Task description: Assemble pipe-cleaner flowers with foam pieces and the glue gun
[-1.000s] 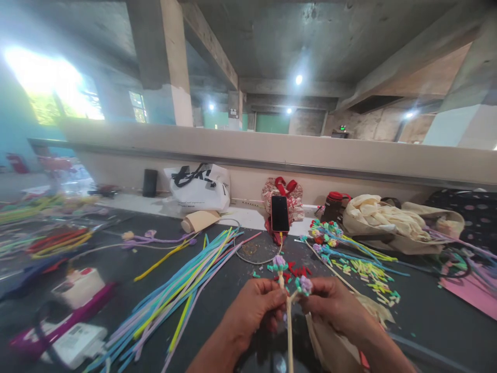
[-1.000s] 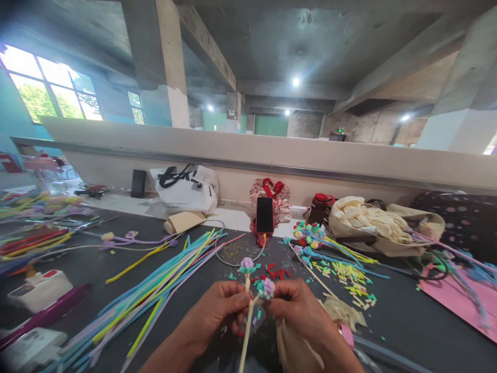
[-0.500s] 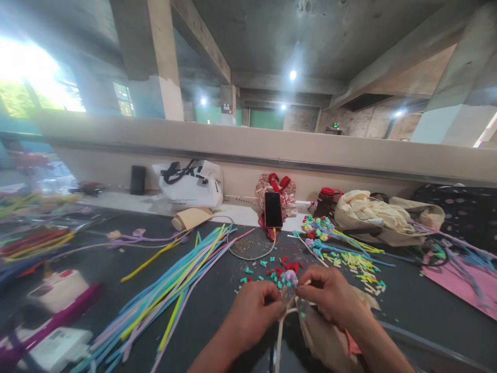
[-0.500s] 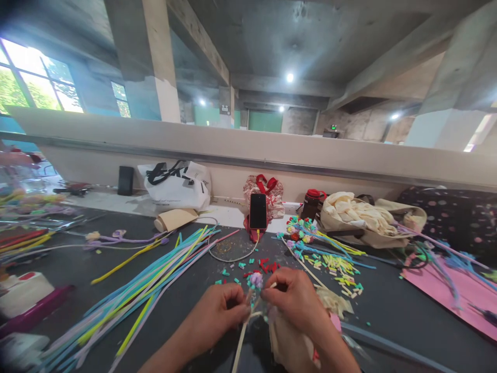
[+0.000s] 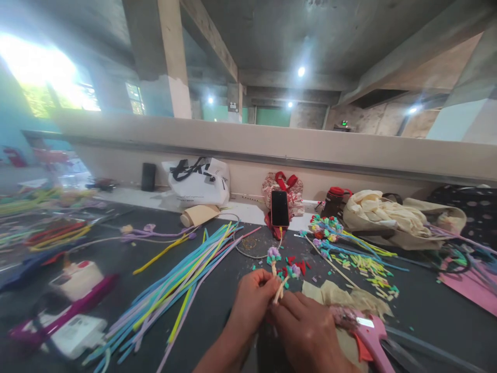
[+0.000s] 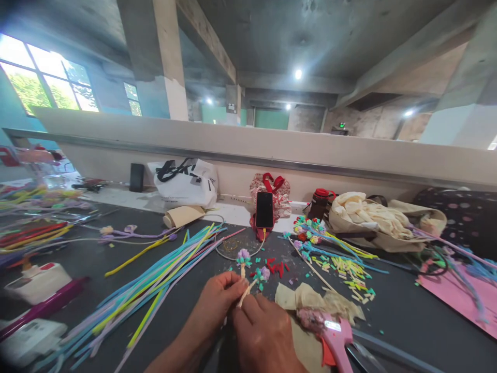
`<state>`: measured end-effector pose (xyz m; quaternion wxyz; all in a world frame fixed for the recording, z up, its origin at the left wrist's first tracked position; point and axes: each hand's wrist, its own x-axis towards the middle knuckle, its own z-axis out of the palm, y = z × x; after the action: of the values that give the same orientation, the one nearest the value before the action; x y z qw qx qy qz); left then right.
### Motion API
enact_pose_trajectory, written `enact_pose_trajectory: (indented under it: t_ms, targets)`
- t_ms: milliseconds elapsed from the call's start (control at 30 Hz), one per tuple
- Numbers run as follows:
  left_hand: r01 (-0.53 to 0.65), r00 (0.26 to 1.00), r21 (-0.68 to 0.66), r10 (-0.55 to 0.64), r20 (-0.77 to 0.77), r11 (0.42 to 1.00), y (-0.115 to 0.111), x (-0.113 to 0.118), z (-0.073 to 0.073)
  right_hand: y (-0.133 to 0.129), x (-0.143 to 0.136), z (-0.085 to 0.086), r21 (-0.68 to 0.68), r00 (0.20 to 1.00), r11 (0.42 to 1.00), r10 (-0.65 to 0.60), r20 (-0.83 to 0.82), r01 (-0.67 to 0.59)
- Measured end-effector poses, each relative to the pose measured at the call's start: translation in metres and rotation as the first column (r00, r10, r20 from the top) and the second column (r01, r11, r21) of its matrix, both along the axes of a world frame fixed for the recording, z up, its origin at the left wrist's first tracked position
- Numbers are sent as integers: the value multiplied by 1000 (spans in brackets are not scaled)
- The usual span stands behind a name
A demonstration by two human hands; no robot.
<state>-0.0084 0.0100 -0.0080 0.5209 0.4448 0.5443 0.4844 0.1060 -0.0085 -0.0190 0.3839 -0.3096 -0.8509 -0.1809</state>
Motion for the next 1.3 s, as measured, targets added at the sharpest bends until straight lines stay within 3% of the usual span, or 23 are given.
enact_pose_trajectory:
  t_ms: [167, 233, 300, 333, 400, 467, 567, 633, 767, 900, 1033, 1100, 1167, 1233, 1300]
  targets:
    - [55, 958, -62, -35, 284, 997, 3, 1, -2, -4, 3, 10, -8, 1000, 1000, -16, 14, 16]
    - [56, 936, -46, -36, 351, 997, 4, -1, -1, -7, 9, 19, -139, 996, 988, 63, -70, -72]
    - [28, 926, -28, -15, 377, 999, 5, -3, 0, -7, 17, 27, -321, 959, 924, 130, -252, -210]
    - [15, 923, -25, -5, 384, 1000, 5, -3, 1, -6, 21, 29, -413, 925, 871, 110, -365, -267]
    - [0, 915, -12, 4, 404, 1000, 5, -4, 3, -1, 26, 28, -597, 818, 727, -87, -568, -337]
    - [17, 892, 15, -22, 452, 1000, 3, -3, 5, 7, 23, 20, -721, 692, 496, -287, -662, -484]
    - [31, 863, 72, -63, 501, 997, -3, 1, 11, 16, 8, 2, -685, 601, 104, -398, -693, -721]
    - [5, 855, 98, -55, 516, 995, -7, 3, 14, 17, -3, -8, -574, 532, -34, -426, -732, -818]
    - [-7, 857, 102, -46, 514, 995, -12, 7, 16, 12, -11, -13, -307, 351, -172, -447, -822, -936]
    - [37, 891, 173, -111, 441, 984, -11, 8, 12, 5, -7, -9, -248, 301, -177, -412, -860, -952]
    - [74, 901, 177, -142, 410, 981, -10, 7, 5, 8, -9, -10, -343, 370, -137, -375, -850, -929]
    - [99, 891, 111, -138, 432, 989, -8, 7, 3, 13, -9, -12, -433, 411, -36, -393, -822, -900]
    - [117, 883, 37, -121, 453, 992, -6, 5, 2, 18, -4, -14, -554, 471, 124, -396, -788, -823]
    - [104, 886, -10, -88, 455, 995, -4, 3, 1, 22, 4, -13, -673, 574, 268, -366, -733, -689]
    - [117, 889, -42, -86, 450, 992, -2, 2, -1, 24, 13, -9, -751, 677, 376, -334, -656, -542]
